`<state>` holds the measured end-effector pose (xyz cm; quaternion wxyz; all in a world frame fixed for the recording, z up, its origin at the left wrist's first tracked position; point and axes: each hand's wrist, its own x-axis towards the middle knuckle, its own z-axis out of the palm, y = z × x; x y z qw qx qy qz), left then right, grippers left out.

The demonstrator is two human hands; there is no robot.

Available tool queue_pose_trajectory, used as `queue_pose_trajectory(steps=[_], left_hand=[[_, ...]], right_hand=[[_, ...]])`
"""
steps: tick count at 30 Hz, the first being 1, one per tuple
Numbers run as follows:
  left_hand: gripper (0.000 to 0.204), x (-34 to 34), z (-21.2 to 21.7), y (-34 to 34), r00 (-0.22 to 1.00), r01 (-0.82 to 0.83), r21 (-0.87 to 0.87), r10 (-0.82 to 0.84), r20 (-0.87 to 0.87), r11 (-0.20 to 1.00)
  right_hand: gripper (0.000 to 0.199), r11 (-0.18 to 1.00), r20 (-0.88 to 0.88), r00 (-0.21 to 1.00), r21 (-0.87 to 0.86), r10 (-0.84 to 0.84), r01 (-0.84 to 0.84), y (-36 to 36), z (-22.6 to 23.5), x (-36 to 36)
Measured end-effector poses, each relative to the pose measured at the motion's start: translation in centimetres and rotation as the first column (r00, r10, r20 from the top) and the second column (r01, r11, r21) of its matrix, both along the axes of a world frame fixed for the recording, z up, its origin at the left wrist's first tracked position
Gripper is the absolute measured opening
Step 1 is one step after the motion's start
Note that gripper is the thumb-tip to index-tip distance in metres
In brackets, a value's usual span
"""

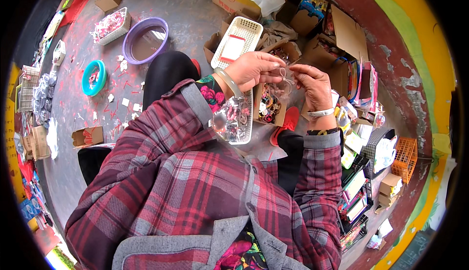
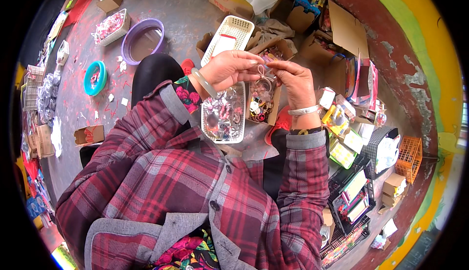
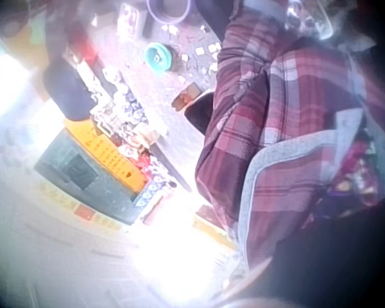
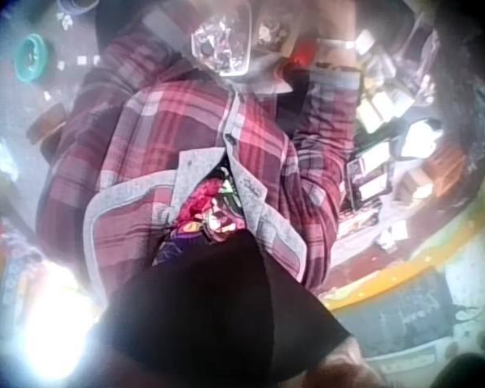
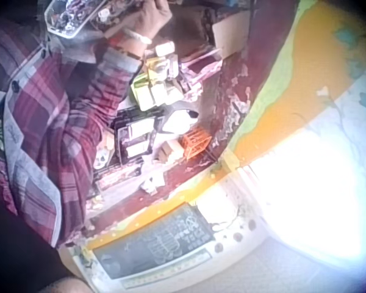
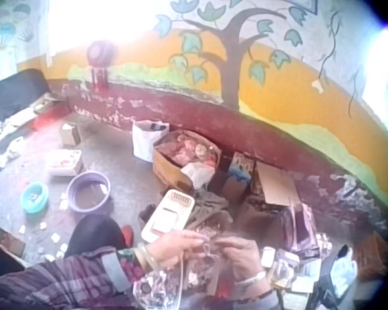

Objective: The person sits on the floor and sorts small hair accessories from a white basket into a clear plastic container. They pick up items one by one, examine them, and place them into the container.

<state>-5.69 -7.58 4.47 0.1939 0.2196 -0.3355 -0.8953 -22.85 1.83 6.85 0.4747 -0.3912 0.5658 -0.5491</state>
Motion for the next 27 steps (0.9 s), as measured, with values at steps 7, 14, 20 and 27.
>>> queue_pose_trajectory(steps=[7, 14, 20, 27], left_hand=[[0.024, 0.31, -0.25, -0.6, 0.997, 0.055, 0.082, -0.05, -0.064, 0.995], [0.025, -0.19, 0.15, -0.55, 1.0, -0.003, 0.118, 0.005, -0.016, 0.993], [0.02, -0.22, -0.53, -0.2, 1.0, 0.0, 0.025, 0.0, 0.013, 1.0], [0.017, -0.2, -0.56, -0.23, 0.999, -0.008, 0.022, 0.007, 0.04, 1.0]], right_hand=[[0.017, 0.996, -0.104, 0.994, -0.08, 0.039, -0.048, -0.24, -0.42, -0.37], [0.019, 0.99, -0.213, 0.975, -0.114, 0.057, -0.083, -0.3, -0.6, -0.27], [0.018, 0.99, -0.251, 0.967, -0.119, 0.048, -0.08, -0.21, -0.65, 0.0], [0.019, 0.986, -0.276, 0.96, -0.133, 0.056, -0.096, -0.26, -0.89, -0.09]])
